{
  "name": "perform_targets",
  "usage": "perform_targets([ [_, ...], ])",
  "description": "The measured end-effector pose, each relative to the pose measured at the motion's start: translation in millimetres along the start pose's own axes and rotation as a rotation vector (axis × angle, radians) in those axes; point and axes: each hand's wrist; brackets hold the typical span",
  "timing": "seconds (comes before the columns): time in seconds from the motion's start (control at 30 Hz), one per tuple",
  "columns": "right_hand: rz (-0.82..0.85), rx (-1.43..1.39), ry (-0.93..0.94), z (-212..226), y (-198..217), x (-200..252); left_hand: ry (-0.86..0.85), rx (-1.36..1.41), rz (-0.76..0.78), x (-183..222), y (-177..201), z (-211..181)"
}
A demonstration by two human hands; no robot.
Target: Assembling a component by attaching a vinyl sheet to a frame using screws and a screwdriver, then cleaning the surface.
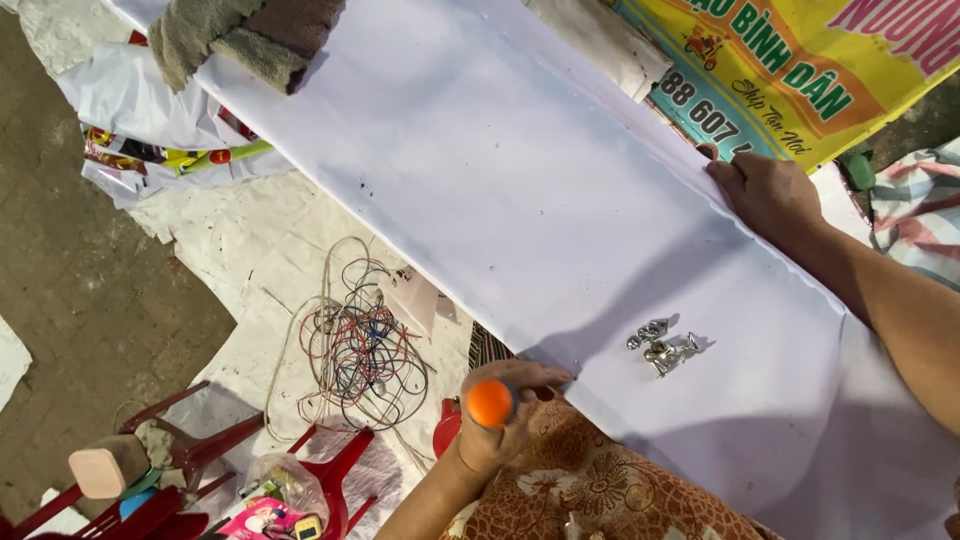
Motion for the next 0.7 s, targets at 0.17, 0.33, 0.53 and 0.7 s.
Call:
perform_targets([
  [0.17, -0.024, 0.017, 0.037, 1.7, 0.6, 0.5, 0.072, -0.044, -0.019, 9.0, 2.3, -5.9],
  [0.33, -0.001, 0.031, 0.034, -1.0, -3.0, -1.9, 0.006, -0.111, 0.042, 19.9, -2.1, 12.0],
  [0.53, 0.051, 0.06, -0.027, -5.0, -7.0, -4.7, -0.215, -0.525, 0.046, 12.6, 1.0, 7.8],
  [0.7, 0.055, 0.066, -0.031, -5.2, -5.9, -5.8, -0.4, -0.696, -0.045, 7.0, 6.0, 16.0],
])
Point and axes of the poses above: each hand's wrist, its own x-axis away from the middle knuckle, its own y-axis out of the back of the hand, z = x × y, and after that the axes turned 3 degrees about y, right-handed
